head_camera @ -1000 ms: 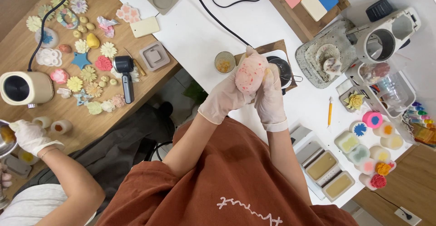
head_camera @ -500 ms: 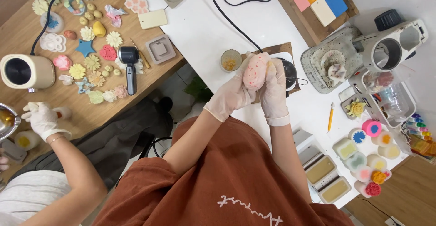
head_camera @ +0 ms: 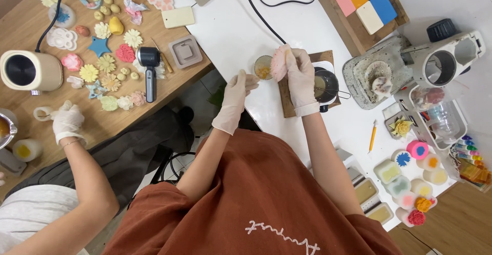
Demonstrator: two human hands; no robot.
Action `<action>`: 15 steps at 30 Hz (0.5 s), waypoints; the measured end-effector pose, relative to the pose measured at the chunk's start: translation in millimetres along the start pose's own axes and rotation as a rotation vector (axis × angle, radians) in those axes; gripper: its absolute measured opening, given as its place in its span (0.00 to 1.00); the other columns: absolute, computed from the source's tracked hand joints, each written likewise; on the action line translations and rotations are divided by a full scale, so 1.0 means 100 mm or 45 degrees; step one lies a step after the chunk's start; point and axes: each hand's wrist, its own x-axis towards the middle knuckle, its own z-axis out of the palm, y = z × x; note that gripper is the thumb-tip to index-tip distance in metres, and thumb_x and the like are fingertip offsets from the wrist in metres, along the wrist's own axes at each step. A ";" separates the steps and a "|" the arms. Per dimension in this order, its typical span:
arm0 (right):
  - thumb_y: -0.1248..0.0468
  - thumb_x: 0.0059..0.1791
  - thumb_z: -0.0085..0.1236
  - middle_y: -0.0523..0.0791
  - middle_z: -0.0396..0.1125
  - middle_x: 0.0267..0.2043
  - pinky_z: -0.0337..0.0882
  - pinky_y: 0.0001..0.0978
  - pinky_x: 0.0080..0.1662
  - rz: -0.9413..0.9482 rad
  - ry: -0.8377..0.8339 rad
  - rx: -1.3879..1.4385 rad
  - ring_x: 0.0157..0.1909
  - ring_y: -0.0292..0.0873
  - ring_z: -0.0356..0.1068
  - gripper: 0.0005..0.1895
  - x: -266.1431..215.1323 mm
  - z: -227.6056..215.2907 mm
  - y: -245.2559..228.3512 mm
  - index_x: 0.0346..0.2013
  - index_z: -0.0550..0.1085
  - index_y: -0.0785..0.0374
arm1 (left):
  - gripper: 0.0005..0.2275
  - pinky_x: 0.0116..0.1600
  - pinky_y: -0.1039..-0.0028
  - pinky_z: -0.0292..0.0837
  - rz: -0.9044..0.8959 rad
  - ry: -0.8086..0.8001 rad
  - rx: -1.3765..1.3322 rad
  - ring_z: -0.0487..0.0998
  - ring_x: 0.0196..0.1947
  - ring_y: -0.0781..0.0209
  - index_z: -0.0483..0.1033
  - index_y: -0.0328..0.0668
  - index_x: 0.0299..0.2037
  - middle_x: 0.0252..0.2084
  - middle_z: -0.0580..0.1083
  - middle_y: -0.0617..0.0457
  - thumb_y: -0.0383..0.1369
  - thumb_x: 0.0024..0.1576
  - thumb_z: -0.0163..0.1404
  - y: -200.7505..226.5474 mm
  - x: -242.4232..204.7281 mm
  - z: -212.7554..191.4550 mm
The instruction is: Applying colored liquid wax to the petals of a flower-shaped candle using a thin brush.
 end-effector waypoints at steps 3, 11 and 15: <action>0.62 0.58 0.54 0.44 0.67 0.43 0.70 0.27 0.45 -0.239 0.022 -0.484 0.41 0.33 0.66 0.08 0.00 0.08 -0.03 0.45 0.74 0.65 | 0.17 0.58 0.65 0.69 0.251 0.115 0.054 0.79 0.53 0.50 0.72 0.32 0.56 0.53 0.79 0.41 0.40 0.66 0.47 0.11 -0.13 0.03; 0.65 0.55 0.59 0.48 0.67 0.45 0.71 0.38 0.47 -0.578 -0.078 -1.063 0.45 0.47 0.68 0.05 -0.05 0.34 -0.15 0.42 0.77 0.64 | 0.47 0.64 0.60 0.69 0.963 -0.005 1.189 0.70 0.63 0.41 0.49 0.44 0.74 0.66 0.66 0.38 0.32 0.46 0.68 0.69 -0.39 0.15; 0.68 0.48 0.61 0.49 0.68 0.49 0.71 0.43 0.50 -0.856 -0.177 -1.448 0.49 0.55 0.66 0.10 -0.05 0.35 -0.13 0.44 0.77 0.62 | 0.53 0.63 0.60 0.69 1.148 -0.112 1.303 0.68 0.64 0.39 0.45 0.45 0.74 0.71 0.61 0.37 0.33 0.39 0.69 0.68 -0.14 0.19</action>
